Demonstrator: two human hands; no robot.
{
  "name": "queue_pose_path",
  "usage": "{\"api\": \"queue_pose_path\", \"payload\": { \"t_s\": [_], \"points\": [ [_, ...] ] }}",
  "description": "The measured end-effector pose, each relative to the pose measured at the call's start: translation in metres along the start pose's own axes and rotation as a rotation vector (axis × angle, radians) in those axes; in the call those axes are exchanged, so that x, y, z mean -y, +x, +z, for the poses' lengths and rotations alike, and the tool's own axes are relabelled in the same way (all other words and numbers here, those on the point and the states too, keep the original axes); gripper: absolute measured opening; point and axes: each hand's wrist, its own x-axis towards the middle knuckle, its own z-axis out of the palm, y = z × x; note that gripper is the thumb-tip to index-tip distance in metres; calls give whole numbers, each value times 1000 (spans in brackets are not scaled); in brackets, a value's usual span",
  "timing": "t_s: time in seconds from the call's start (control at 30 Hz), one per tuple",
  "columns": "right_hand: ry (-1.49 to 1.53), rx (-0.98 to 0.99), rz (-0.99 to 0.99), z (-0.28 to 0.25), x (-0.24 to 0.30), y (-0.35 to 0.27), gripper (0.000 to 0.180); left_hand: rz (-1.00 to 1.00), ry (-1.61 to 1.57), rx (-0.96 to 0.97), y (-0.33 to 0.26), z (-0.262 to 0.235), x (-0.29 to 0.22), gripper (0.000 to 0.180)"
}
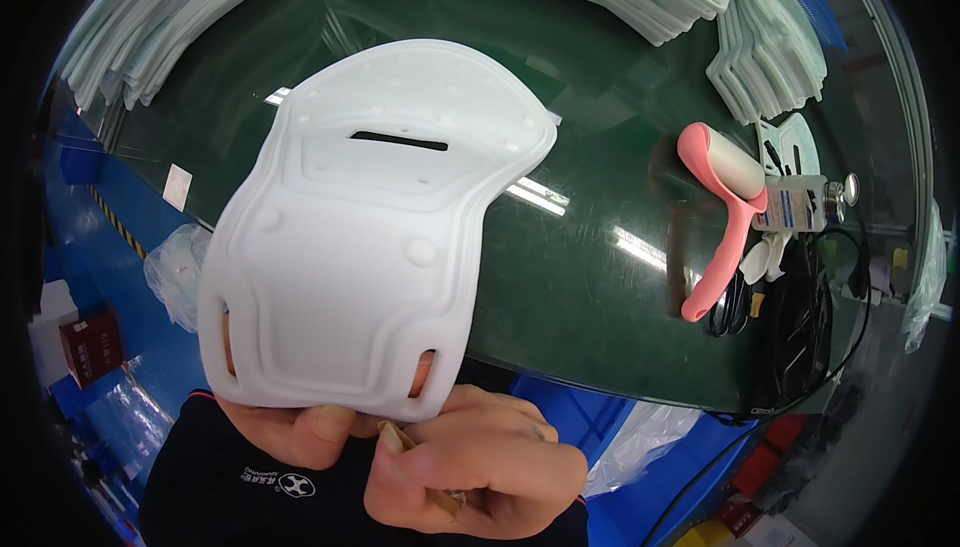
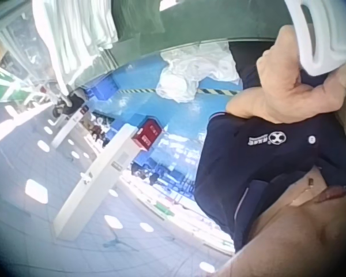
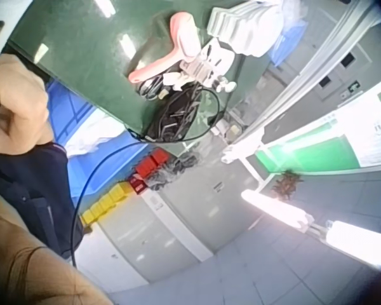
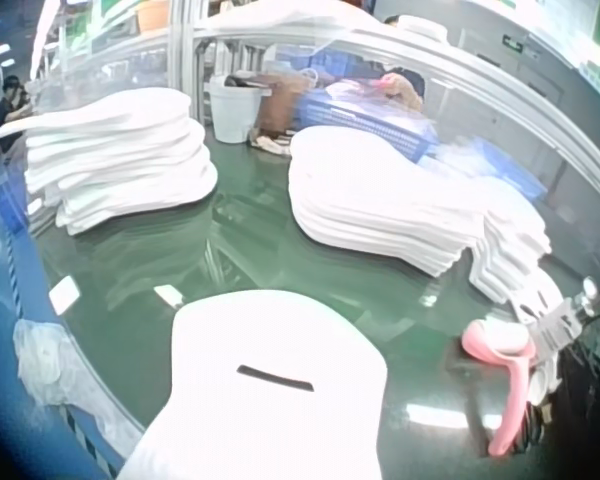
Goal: The person wipes a white plastic part with a cloth and then uses a sanding block to smooth the edges. They handle the part multiple times, inspecting it from different angles, and place it on a stack of similar parts on a green workbench.
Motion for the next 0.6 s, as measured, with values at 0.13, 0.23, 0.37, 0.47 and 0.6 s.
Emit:
{"api": "queue_pose_path", "payload": {
  "t_s": [0.13,0.23,0.37,0.47,0.6],
  "points": [
    [-197,185,0,-8,5,6,28,0,4,-21,-1,2,1,26],
    [-127,68,-59,-4,-3,7,23,-2,3,-26,-1,4,1,26],
    [51,-322,13,13,-3,6,20,-12,-4,-51,-2,3,2,25],
    [140,-157,74,6,2,7,20,-32,-19,-63,-2,4,0,25],
    [-127,135,14,-3,4,11,24,-66,-42,-104,-4,4,-2,24]
  ]
}}
